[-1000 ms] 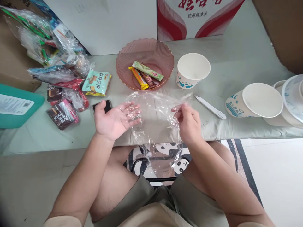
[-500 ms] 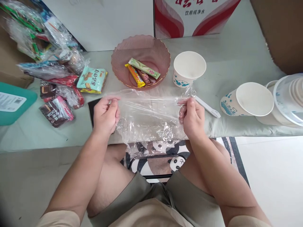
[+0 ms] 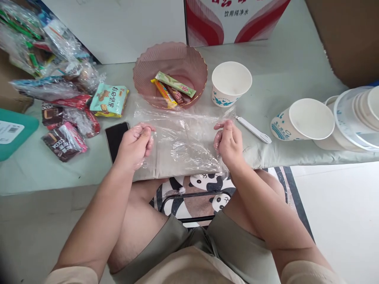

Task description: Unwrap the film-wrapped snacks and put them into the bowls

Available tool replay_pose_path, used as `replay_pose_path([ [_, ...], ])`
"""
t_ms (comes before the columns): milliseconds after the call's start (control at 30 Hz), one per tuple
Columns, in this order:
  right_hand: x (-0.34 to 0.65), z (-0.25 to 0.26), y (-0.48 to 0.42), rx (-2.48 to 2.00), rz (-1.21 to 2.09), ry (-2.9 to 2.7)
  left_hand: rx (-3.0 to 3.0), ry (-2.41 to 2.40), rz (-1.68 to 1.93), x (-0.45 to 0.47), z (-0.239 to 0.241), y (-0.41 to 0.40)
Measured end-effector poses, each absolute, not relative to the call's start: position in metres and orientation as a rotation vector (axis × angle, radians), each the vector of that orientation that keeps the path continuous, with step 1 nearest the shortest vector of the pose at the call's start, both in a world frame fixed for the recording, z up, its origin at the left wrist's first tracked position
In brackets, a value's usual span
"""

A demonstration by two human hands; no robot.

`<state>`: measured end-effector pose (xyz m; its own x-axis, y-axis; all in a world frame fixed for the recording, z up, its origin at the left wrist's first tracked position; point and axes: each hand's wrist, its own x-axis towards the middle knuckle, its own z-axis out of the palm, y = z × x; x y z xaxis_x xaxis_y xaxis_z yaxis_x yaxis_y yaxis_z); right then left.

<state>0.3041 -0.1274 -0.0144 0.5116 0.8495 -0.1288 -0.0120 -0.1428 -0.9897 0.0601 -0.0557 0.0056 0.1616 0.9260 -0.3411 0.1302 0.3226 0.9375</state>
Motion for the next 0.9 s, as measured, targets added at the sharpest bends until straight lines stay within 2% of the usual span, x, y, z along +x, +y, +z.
replay_pose_path([
  [267,0.323,-0.009,-0.117,-1.417,0.917,-0.618,1.353,1.382,0.752,0.04,0.005,-0.049],
  [400,0.317,-0.009,-0.117,-1.219,1.169,-0.448,1.224,1.295,0.899,0.045,0.004,-0.051],
  [500,0.313,-0.011,-0.121,-1.281,1.328,-0.517,1.148,1.23,0.992,0.047,0.004,-0.049],
  [600,0.313,-0.013,-0.124,-1.375,1.245,-0.647,1.135,1.138,1.047,0.046,0.004,-0.045],
  [900,0.318,-0.001,-0.142,-1.316,0.83,-0.79,1.44,0.998,1.583,0.032,0.006,-0.052],
])
